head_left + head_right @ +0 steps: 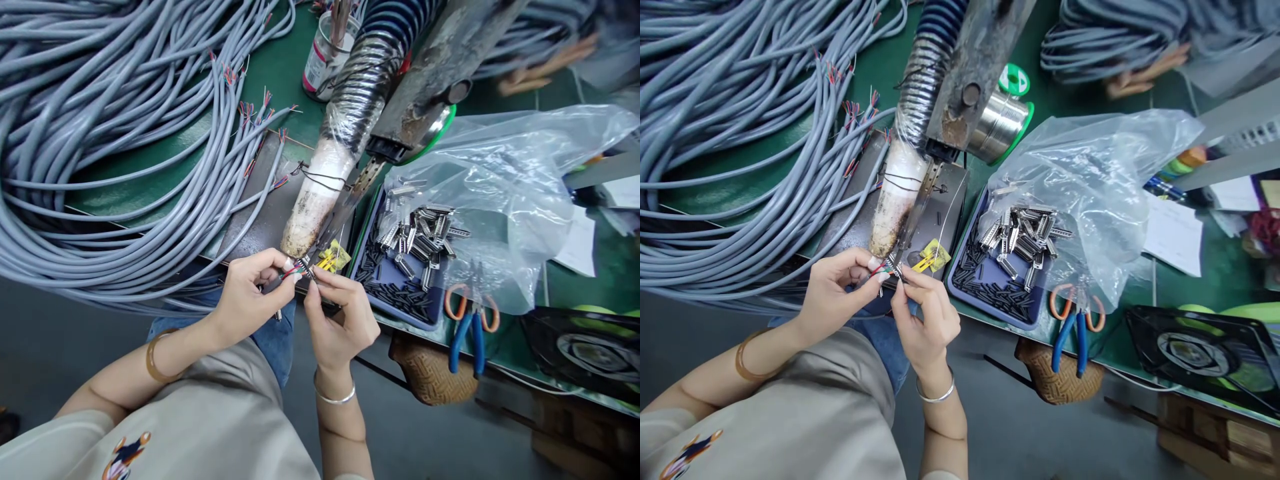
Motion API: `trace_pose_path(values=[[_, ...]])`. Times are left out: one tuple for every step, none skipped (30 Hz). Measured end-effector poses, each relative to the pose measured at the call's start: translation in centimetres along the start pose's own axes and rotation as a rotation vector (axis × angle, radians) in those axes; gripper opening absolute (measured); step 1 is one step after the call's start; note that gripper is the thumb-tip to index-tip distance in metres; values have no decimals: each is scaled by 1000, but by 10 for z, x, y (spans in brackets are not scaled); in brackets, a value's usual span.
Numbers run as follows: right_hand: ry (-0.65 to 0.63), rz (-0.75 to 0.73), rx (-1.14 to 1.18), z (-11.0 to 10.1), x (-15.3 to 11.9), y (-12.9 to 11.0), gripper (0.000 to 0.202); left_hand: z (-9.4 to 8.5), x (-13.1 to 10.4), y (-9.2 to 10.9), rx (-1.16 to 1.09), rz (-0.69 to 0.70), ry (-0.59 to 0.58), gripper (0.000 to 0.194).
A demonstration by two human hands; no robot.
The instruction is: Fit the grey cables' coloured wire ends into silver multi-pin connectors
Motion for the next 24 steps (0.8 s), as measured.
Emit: trace_pose_path(values=[[-4,9,11,0,0,1,18,0,0,-1,-7,-9,-6,6],[-7,15,19,1,0,2,18,0,1,-3,-20,-22,-9,6],[-9,18,24,1,-1,3,17,0,1,-4,-34,-37,-7,6],[-9,18,27,2,-1,3,17,0,2,-6,-49,-53,-4,7],[-7,17,28,2,-1,4,17,0,2,-7,-60,-68,-1,8],[-5,17,28,2,-1,4,17,0,2,-8,-66,-79,2,8],[-3,18,28,3,0,4,17,0,3,-8,-69,-86,5,9],[-3,18,27,3,0,4,17,0,3,-8,-71,-88,8,9],[-3,18,25,3,1,4,17,0,3,-8,-72,-87,12,9],[-5,16,21,3,1,4,18,0,3,-7,-73,-83,15,9],[-4,14,16,3,2,4,18,0,3,-7,-73,-77,18,9],[-4,11,10,3,3,3,18,0,3,-6,-73,-69,19,9],[-2,7,4,2,3,2,19,0,2,-6,-72,-61,20,9],[1,4,-2,2,4,1,19,0,2,-5,-72,-56,19,8],[5,2,-7,1,4,1,19,0,2,-5,-71,-56,15,8],[9,2,-9,1,4,1,19,0,2,-5,-73,-61,12,9],[11,3,-11,0,4,0,19,1,2,-6,-77,-69,8,9],[14,3,-12,0,4,0,19,1,2,-6,-82,-78,5,11],[18,3,-13,0,4,1,19,1,2,-7,-89,-88,4,13],[21,0,-16,-1,3,1,19,1,2,-7,-100,-100,1,15],[24,-9,-19,-1,2,1,19,1,2,-8,-115,-114,-1,17],[27,-20,-25,-1,1,0,19,2,2,-9,-136,-130,-6,18],[27,-33,-32,-1,0,0,20,2,2,-10,-158,-149,-14,20],[25,-45,-37,0,-1,-1,20,3,3,-11,-181,-167,-23,22]])
Point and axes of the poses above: each hand's wrist, its own x-axis towards the middle knuckle, its own z-axis out of the palm, y = z × x, the point moved 8 cm from there along x, towards the middle knuckle, and after that the axes turned 1 degree about -z, right-handed, at the moved point
